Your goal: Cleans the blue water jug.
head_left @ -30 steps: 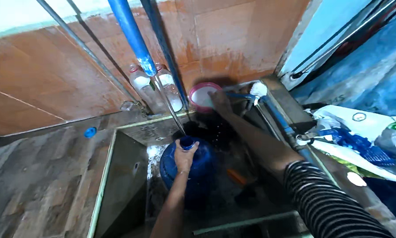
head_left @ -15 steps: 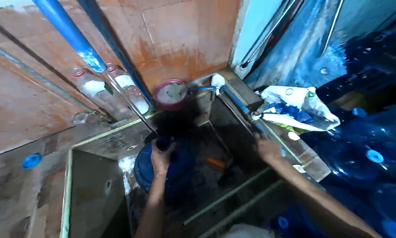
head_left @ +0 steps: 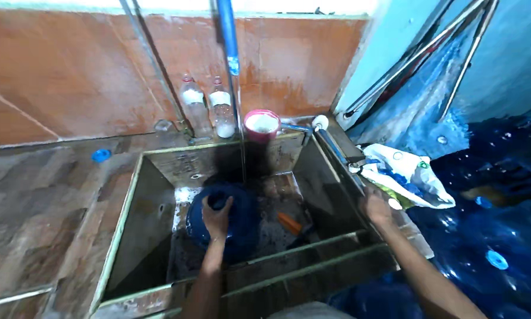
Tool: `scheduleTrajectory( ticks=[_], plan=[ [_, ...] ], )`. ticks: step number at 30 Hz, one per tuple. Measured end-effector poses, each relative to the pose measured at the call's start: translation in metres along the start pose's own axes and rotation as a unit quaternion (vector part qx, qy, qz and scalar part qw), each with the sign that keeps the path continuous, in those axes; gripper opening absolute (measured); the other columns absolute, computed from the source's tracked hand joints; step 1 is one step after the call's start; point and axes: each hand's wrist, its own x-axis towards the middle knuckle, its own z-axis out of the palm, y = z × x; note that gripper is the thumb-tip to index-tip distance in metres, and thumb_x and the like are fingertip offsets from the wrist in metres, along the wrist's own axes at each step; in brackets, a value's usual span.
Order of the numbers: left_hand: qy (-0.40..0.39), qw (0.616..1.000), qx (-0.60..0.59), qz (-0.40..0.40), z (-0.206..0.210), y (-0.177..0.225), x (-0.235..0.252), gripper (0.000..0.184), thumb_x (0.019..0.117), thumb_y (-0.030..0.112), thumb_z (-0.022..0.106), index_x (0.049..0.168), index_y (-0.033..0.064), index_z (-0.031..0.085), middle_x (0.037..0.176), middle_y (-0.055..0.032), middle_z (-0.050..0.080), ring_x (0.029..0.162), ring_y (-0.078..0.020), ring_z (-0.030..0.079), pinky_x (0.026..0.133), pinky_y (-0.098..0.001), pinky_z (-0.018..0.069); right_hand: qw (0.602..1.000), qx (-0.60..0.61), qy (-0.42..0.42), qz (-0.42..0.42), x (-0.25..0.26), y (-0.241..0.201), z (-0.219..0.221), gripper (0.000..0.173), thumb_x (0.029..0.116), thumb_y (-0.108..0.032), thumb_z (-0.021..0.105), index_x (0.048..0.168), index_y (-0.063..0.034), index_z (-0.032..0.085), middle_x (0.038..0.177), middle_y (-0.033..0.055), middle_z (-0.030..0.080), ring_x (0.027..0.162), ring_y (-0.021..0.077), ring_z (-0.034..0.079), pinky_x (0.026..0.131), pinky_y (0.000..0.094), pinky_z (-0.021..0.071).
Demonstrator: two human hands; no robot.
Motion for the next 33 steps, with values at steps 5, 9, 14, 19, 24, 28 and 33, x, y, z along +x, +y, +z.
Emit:
scheduleTrajectory(
  ticks=[5,9,14,19,24,28,33],
  plan=[
    [-0.17,0.985,0.013,-0.019,-0.019,0.01,0.006,0.08,0.0841,0.02,0.084,0.149,-0.0021,0.044,0.136,-0.0271,0.059,0.129,-0.0362,0.057,0.11,-0.0509,0.0439,0.955,0.286,-0.031,-0.068,-0.016,0.021,-0.045,0.03,0.1092,-0.014,0.047,0.137,-0.0028,0.054,0.085,0.0079,0.06,0.056,0.0112,0.055,0.05,0.0278,0.0487],
    [-0.176,0.984,-0.007,-0.014,-0.016,-0.001,0.002,0.081,0.0843,0.028,0.084,0.149,-0.0012,0.043,0.14,-0.0251,0.057,0.132,-0.0344,0.054,0.112,-0.0495,0.0421,0.931,0.325,-0.107,-0.125,-0.032,0.008,-0.09,0.027,0.1105,-0.012,0.04,0.129,-0.0012,0.057,0.07,-0.0028,0.055,0.048,0.0029,0.051,0.044,0.0179,0.0453],
    [-0.03,0.995,0.094,-0.014,-0.004,-0.009,-0.019,0.08,0.0841,0.039,0.082,0.138,-0.0108,0.052,0.141,-0.0321,0.053,0.135,-0.0474,0.048,0.115,-0.0594,0.0328,0.973,0.087,-0.123,-0.173,-0.02,-0.046,-0.104,0.04,0.1127,-0.022,0.039,0.148,-0.0078,0.05,0.082,0.0057,0.057,0.057,0.0109,0.05,0.052,0.0272,0.0446],
    [-0.097,0.96,0.261,-0.031,-0.014,-0.016,-0.043,0.087,0.092,0.04,0.072,0.156,-0.0047,0.033,0.165,-0.0286,0.022,0.155,-0.043,0.016,0.121,-0.0689,0.0074,0.949,-0.215,-0.048,-0.224,-0.014,-0.107,-0.108,0.046,0.1127,-0.027,0.038,0.155,-0.0107,0.042,0.129,0.0337,0.062,0.121,0.0536,0.06,0.1,0.0688,0.0447],
    [-0.2,0.907,0.363,-0.08,-0.026,-0.001,-0.067,0.09,0.0987,0.044,0.063,0.16,-0.0063,0.019,0.169,-0.0258,0.009,0.157,-0.0404,0.009,0.122,-0.0612,0.0152,0.944,-0.235,-0.039,-0.227,-0.005,-0.14,-0.089,0.043,0.1126,-0.027,0.037,0.149,-0.0065,0.047,0.127,0.0342,0.062,0.119,0.0531,0.061,0.097,0.068,0.0467],
    [-0.231,0.904,0.35,-0.078,-0.029,0.011,-0.081,0.074,0.0984,0.042,0.063,0.151,-0.0041,0.041,0.162,-0.0292,0.027,0.151,-0.045,0.025,0.12,-0.0577,0.0262,0.973,0.027,-0.13,-0.189,0.023,-0.107,-0.098,0.04,0.1128,-0.025,0.04,0.148,-0.0076,0.048,0.089,0.0084,0.057,0.061,0.0138,0.051,0.056,0.0298,0.0457],
    [-0.311,0.906,0.282,-0.043,-0.014,0.041,-0.091,0.058,0.1037,0.041,0.056,0.143,-0.0018,0.053,0.146,-0.0283,0.05,0.132,-0.0449,0.053,0.108,-0.0582,0.0423,0.948,0.171,-0.216,-0.158,-0.006,-0.029,-0.165,0.03,0.1097,-0.02,0.045,0.138,-0.0111,0.053,0.067,-0.0042,0.049,0.044,0.0026,0.043,0.039,0.0178,0.038]
  ],
)
